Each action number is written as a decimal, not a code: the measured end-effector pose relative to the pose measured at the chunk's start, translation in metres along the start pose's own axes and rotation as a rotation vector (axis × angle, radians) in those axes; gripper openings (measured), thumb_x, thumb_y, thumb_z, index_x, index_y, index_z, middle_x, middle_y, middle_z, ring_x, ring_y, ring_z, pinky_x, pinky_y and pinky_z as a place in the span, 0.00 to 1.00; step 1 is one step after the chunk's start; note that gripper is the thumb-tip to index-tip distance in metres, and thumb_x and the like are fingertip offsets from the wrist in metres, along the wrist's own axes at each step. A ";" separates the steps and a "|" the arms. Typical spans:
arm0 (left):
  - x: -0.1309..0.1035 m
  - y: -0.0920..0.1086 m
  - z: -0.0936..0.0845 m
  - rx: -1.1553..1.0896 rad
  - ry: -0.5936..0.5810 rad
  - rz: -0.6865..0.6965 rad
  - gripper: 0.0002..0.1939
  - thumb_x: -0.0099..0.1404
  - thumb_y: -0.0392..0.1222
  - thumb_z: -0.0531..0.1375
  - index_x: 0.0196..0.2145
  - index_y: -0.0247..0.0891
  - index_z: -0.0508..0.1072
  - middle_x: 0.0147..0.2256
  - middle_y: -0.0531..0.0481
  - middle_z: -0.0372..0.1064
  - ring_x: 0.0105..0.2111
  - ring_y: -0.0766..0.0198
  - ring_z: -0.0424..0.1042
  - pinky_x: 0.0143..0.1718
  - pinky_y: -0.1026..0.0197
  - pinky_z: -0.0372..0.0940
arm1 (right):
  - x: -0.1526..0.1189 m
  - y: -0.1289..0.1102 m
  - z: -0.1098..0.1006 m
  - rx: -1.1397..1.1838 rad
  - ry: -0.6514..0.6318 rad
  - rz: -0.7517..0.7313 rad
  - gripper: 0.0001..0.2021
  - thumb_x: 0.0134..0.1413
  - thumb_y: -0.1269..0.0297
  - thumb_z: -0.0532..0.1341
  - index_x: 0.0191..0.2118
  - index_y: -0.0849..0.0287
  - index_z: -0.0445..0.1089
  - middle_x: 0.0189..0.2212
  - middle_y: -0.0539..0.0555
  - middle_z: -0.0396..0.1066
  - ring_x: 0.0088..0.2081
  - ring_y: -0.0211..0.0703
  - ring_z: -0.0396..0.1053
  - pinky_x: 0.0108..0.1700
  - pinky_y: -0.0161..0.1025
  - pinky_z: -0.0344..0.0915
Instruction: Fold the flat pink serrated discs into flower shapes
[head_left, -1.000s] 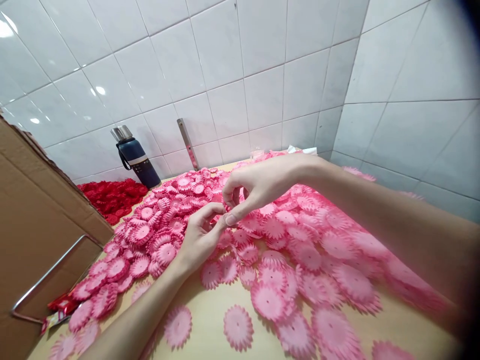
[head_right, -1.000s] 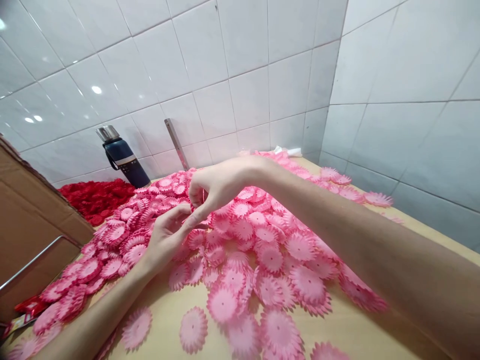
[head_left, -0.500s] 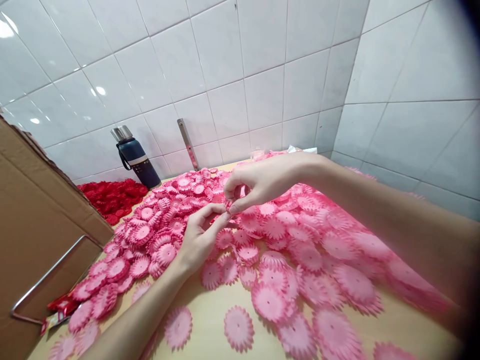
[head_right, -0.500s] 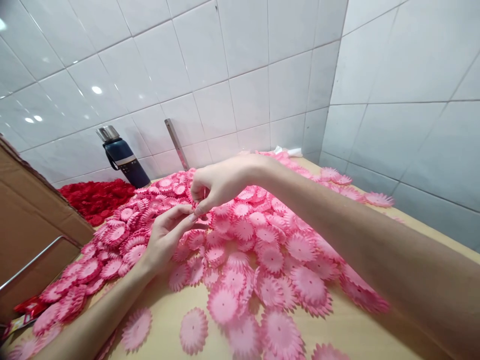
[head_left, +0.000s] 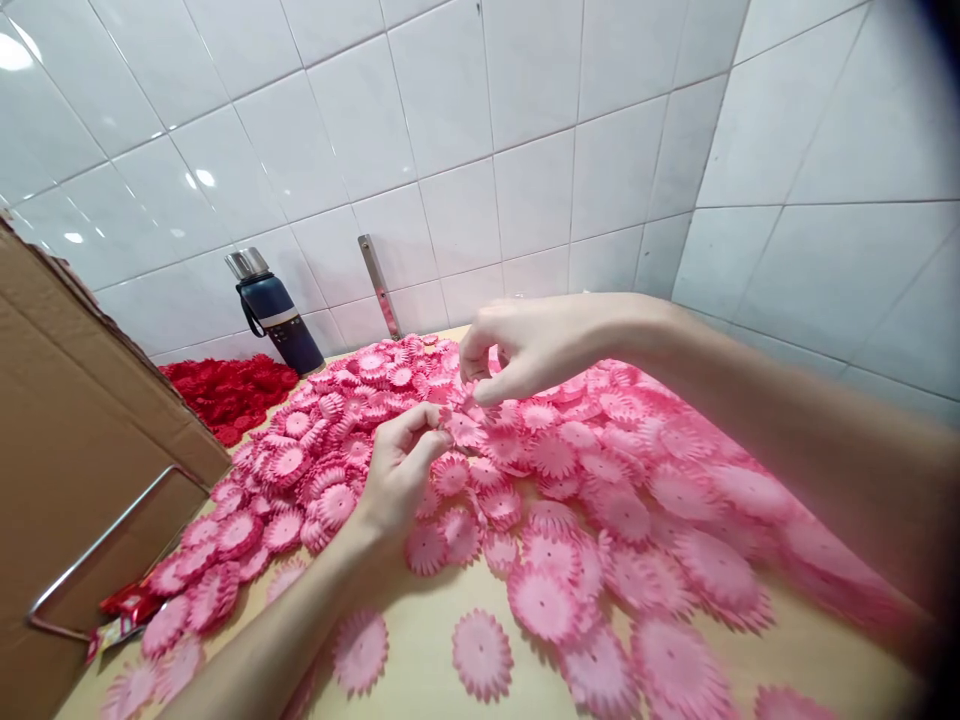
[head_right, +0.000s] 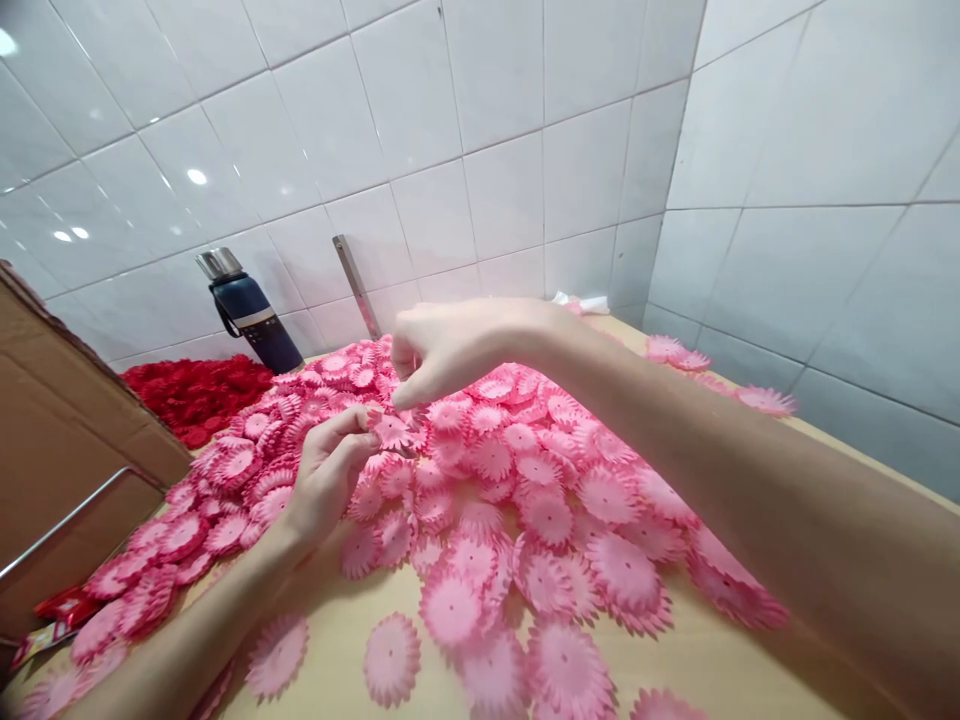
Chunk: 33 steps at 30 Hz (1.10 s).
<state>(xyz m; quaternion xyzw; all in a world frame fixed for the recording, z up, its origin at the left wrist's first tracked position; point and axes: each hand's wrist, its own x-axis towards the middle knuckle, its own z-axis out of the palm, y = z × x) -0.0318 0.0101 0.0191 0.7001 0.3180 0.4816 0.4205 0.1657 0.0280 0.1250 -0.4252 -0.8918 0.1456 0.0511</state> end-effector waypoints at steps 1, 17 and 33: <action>0.000 0.000 0.000 0.001 0.005 0.005 0.09 0.59 0.32 0.54 0.22 0.35 0.61 0.21 0.57 0.53 0.23 0.71 0.50 0.25 0.66 0.50 | 0.001 -0.001 0.001 0.001 0.010 0.000 0.07 0.48 0.62 0.58 0.25 0.59 0.66 0.20 0.48 0.63 0.20 0.33 0.56 0.20 0.35 0.48; -0.002 0.004 -0.001 0.151 -0.070 0.037 0.09 0.60 0.38 0.59 0.23 0.33 0.72 0.27 0.48 0.70 0.29 0.65 0.68 0.32 0.63 0.62 | -0.007 0.037 -0.010 0.028 0.121 0.184 0.10 0.47 0.60 0.62 0.24 0.59 0.65 0.21 0.48 0.60 0.23 0.35 0.55 0.24 0.36 0.46; -0.001 -0.001 0.004 0.122 0.006 0.060 0.07 0.58 0.41 0.65 0.31 0.35 0.73 0.29 0.51 0.71 0.30 0.68 0.71 0.33 0.65 0.68 | 0.004 -0.005 0.005 -0.046 -0.149 0.019 0.14 0.54 0.52 0.57 0.27 0.59 0.67 0.23 0.48 0.61 0.21 0.32 0.53 0.22 0.36 0.44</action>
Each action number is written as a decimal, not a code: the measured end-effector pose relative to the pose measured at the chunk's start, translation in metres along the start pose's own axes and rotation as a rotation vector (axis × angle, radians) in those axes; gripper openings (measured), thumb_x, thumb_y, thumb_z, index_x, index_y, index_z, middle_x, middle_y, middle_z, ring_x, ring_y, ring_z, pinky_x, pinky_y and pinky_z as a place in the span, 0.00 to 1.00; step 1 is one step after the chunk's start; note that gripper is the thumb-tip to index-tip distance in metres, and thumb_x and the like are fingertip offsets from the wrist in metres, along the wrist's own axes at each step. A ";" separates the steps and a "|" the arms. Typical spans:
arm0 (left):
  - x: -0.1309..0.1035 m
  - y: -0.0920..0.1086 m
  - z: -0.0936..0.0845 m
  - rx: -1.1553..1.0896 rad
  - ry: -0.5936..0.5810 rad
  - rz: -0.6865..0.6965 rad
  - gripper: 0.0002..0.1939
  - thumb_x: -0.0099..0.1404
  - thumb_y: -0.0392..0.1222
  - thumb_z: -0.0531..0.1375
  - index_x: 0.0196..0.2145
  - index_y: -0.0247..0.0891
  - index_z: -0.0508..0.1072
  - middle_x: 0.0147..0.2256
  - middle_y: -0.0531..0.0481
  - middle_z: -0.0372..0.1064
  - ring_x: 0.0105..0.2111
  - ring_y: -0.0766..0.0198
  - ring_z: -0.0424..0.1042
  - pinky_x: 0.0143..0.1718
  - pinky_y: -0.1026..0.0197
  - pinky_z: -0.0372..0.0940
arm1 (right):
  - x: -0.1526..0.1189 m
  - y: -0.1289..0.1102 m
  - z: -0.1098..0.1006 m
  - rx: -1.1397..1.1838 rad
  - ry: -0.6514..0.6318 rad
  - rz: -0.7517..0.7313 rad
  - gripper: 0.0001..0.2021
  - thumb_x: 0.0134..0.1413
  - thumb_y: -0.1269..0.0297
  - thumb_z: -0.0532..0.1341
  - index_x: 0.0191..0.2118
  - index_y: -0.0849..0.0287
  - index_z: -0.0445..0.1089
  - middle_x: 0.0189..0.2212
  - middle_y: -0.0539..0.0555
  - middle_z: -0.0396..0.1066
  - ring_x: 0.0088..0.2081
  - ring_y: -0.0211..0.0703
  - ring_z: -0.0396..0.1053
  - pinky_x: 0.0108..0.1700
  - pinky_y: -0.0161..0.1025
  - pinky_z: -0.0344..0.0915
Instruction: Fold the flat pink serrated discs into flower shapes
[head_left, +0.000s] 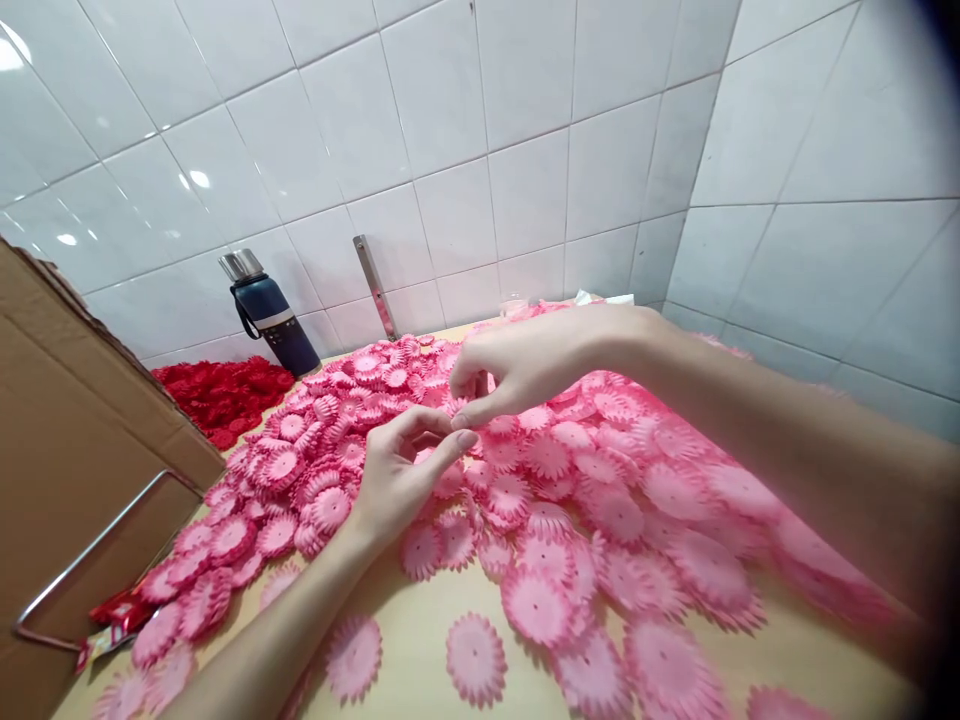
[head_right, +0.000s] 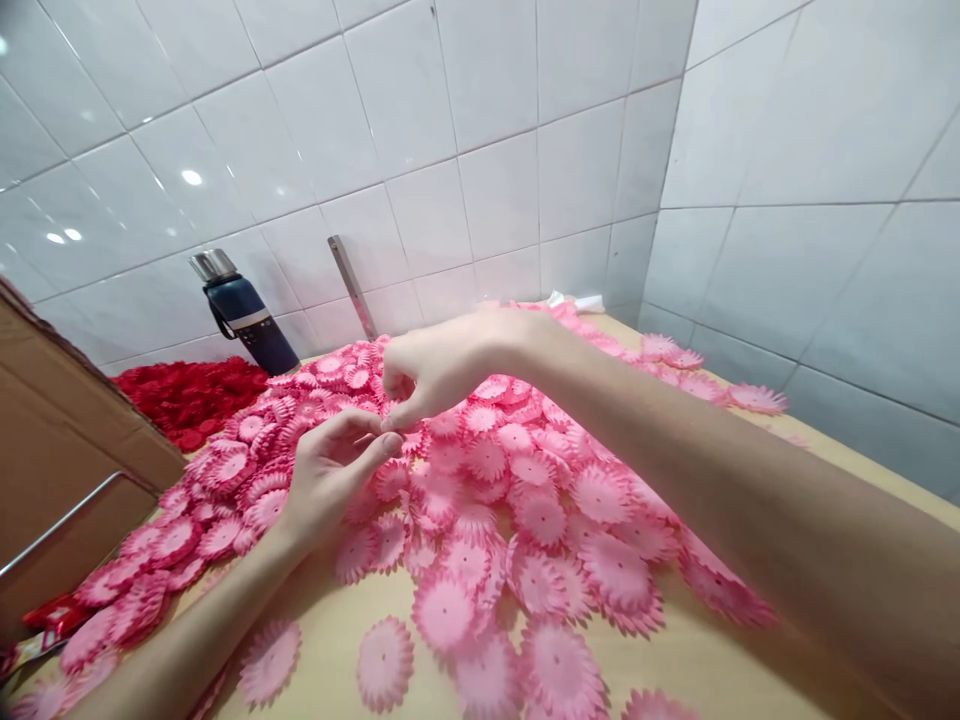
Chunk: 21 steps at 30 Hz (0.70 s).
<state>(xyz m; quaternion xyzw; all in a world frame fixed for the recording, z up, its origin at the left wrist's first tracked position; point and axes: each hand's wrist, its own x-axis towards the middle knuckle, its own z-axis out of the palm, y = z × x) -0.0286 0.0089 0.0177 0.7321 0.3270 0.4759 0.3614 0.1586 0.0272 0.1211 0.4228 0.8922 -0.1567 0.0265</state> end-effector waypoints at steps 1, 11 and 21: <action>0.000 -0.001 -0.001 0.002 0.005 -0.004 0.07 0.58 0.41 0.65 0.31 0.35 0.73 0.29 0.51 0.71 0.29 0.68 0.71 0.33 0.66 0.67 | 0.000 -0.002 0.000 0.001 -0.008 -0.019 0.14 0.55 0.54 0.57 0.28 0.59 0.67 0.23 0.48 0.61 0.21 0.32 0.53 0.22 0.36 0.44; 0.000 -0.001 0.000 0.000 -0.019 -0.019 0.09 0.58 0.42 0.66 0.33 0.34 0.74 0.31 0.49 0.74 0.32 0.64 0.73 0.36 0.62 0.69 | 0.003 -0.006 0.003 -0.005 -0.054 -0.023 0.19 0.58 0.48 0.52 0.27 0.58 0.65 0.21 0.48 0.60 0.19 0.31 0.52 0.20 0.36 0.43; 0.001 -0.004 -0.003 0.054 0.001 0.012 0.07 0.59 0.40 0.64 0.33 0.34 0.76 0.31 0.49 0.75 0.31 0.65 0.73 0.34 0.64 0.68 | -0.001 -0.011 0.002 0.008 -0.056 -0.049 0.18 0.59 0.50 0.51 0.26 0.58 0.64 0.20 0.47 0.54 0.18 0.31 0.48 0.20 0.36 0.43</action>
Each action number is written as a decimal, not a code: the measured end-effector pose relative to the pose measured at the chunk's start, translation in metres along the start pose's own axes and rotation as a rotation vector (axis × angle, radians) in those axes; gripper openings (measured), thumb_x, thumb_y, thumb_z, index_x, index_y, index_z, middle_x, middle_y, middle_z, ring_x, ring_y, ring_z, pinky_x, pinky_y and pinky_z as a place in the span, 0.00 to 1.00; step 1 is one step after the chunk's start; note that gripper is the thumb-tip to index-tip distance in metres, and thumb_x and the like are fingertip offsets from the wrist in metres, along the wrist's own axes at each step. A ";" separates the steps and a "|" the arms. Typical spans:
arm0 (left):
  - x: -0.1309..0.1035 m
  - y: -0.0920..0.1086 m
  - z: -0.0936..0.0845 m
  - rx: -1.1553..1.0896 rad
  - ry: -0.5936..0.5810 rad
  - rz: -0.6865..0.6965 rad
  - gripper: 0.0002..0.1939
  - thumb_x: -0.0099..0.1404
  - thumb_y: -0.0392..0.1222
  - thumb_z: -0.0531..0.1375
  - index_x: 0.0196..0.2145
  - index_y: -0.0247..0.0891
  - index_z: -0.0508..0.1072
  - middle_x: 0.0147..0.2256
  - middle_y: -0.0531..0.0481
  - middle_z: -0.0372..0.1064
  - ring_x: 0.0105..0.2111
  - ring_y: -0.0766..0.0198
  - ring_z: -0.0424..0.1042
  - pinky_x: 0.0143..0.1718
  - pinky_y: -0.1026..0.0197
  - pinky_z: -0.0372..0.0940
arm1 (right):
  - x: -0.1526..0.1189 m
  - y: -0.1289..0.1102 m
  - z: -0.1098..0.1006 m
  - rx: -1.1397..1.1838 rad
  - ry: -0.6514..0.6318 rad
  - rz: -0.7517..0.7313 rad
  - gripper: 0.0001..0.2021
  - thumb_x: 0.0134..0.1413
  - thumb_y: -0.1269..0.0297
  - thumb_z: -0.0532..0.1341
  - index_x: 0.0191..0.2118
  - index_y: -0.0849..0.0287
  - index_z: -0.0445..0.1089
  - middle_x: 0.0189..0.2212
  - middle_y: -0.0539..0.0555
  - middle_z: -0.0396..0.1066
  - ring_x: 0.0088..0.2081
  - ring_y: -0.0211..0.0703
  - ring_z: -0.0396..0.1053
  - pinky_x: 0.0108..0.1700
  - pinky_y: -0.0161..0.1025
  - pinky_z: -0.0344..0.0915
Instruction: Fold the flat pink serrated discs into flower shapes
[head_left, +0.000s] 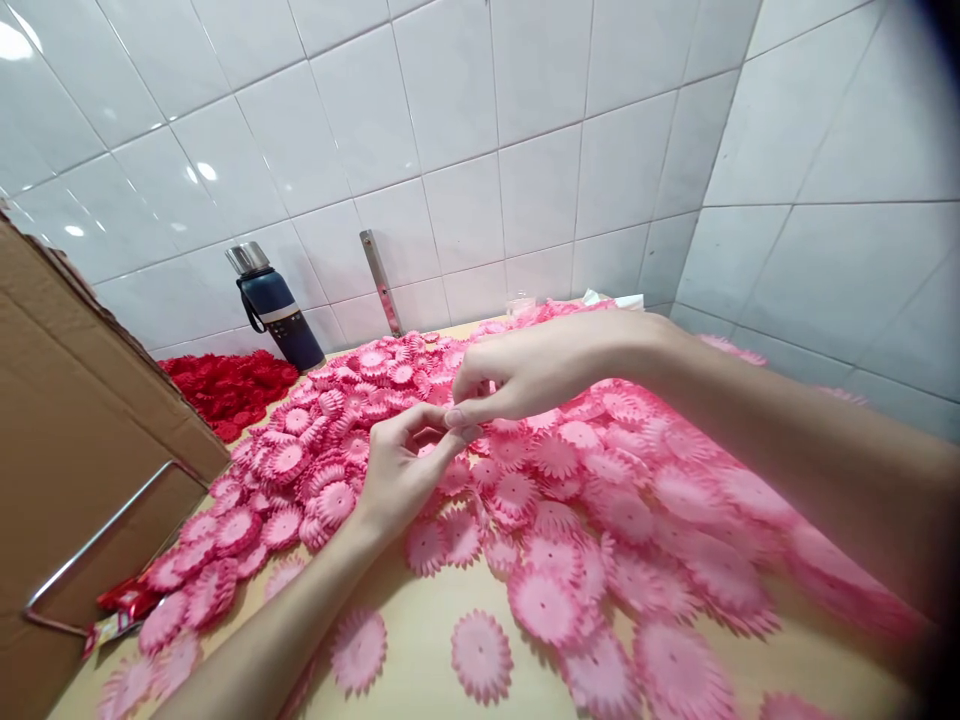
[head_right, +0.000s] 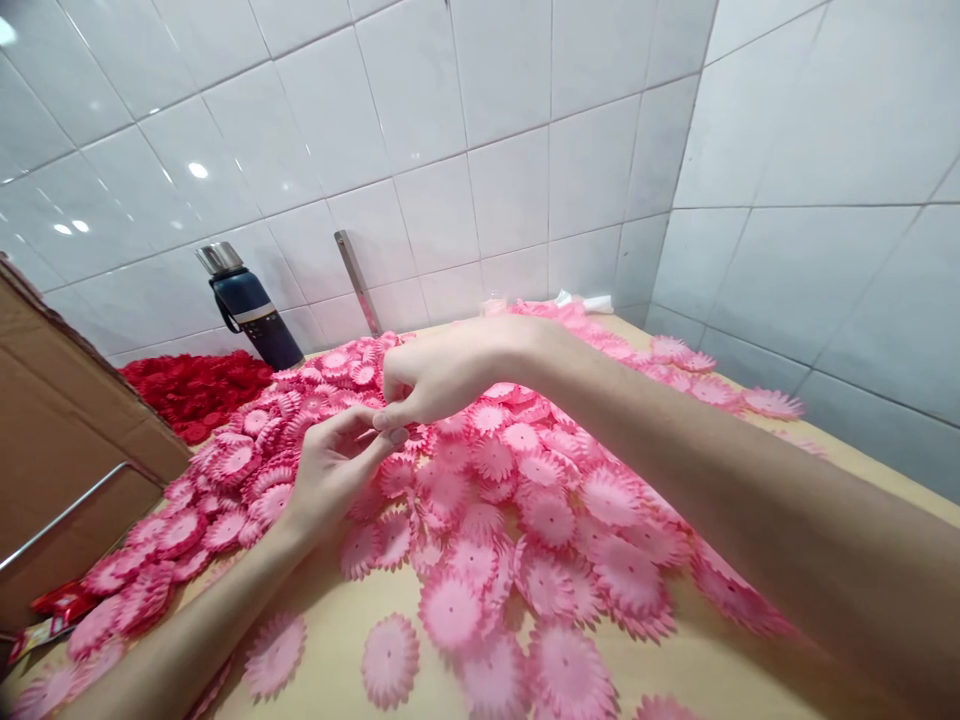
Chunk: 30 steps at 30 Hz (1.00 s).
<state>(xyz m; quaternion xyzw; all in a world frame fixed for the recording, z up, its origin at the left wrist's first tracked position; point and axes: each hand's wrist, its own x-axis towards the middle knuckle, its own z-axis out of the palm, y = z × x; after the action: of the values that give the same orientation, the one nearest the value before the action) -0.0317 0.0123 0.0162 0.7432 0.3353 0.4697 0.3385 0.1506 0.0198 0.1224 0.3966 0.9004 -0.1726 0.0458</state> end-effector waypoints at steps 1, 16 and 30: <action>0.000 0.000 0.000 0.005 -0.001 -0.002 0.07 0.59 0.41 0.64 0.34 0.34 0.76 0.31 0.49 0.75 0.31 0.64 0.73 0.34 0.64 0.68 | 0.000 0.000 0.000 0.001 0.000 0.000 0.18 0.59 0.50 0.51 0.26 0.58 0.64 0.20 0.47 0.54 0.18 0.31 0.48 0.20 0.36 0.44; 0.000 0.002 0.001 0.074 0.010 -0.014 0.10 0.64 0.43 0.60 0.33 0.33 0.75 0.31 0.47 0.74 0.32 0.64 0.72 0.34 0.64 0.68 | 0.002 0.001 0.001 -0.020 0.011 0.037 0.17 0.58 0.53 0.52 0.26 0.59 0.65 0.20 0.47 0.56 0.19 0.32 0.49 0.21 0.37 0.43; 0.000 0.001 0.000 0.063 0.012 0.000 0.08 0.60 0.42 0.63 0.33 0.34 0.77 0.31 0.47 0.76 0.31 0.62 0.74 0.33 0.64 0.68 | 0.001 -0.001 0.001 -0.016 0.013 0.017 0.16 0.58 0.55 0.53 0.25 0.59 0.64 0.19 0.46 0.56 0.18 0.31 0.48 0.21 0.37 0.42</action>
<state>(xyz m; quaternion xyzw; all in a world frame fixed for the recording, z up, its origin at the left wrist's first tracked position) -0.0320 0.0116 0.0167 0.7505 0.3523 0.4634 0.3129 0.1494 0.0199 0.1217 0.4052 0.8986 -0.1625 0.0446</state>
